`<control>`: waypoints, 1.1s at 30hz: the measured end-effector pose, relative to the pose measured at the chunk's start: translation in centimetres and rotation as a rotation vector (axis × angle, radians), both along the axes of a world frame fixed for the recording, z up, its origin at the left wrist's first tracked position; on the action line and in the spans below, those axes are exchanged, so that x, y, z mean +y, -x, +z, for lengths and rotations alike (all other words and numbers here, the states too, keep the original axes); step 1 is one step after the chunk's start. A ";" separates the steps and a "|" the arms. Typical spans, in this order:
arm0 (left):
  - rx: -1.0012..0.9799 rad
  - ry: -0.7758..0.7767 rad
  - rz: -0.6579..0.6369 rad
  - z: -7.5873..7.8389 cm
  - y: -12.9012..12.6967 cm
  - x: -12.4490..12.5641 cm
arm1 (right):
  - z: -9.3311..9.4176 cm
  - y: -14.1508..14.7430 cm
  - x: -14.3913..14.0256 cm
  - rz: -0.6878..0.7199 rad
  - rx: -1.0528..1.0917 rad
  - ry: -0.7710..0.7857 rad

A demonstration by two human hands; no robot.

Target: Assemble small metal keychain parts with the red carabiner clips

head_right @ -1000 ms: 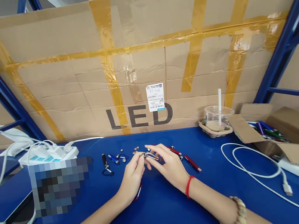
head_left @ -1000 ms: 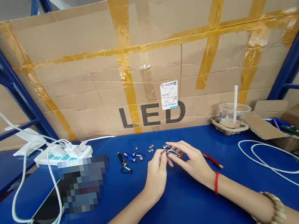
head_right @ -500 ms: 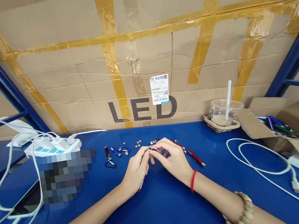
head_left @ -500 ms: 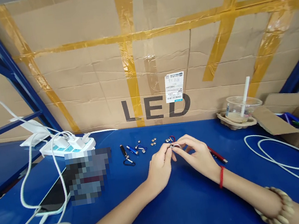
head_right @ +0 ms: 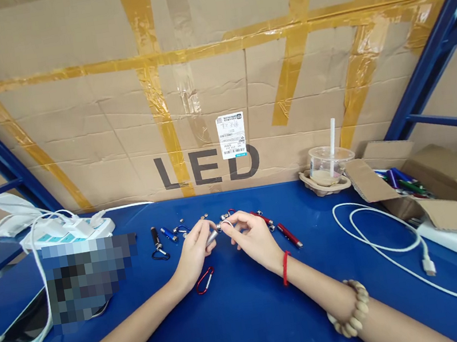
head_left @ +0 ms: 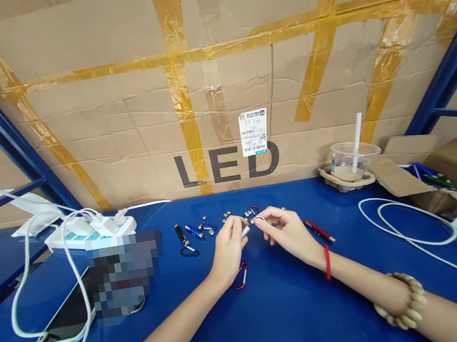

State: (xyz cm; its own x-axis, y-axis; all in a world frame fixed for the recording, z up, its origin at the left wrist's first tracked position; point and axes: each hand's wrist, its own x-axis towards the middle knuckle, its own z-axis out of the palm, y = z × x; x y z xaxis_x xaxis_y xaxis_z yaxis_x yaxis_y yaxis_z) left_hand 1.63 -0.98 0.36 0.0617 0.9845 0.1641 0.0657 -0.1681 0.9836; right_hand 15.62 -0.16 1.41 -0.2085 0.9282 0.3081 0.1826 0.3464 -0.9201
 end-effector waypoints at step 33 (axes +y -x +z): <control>0.555 -0.478 0.068 0.2 0.9 -0.9 | 0.0 -0.6 0.1 0.386 0.002 0.451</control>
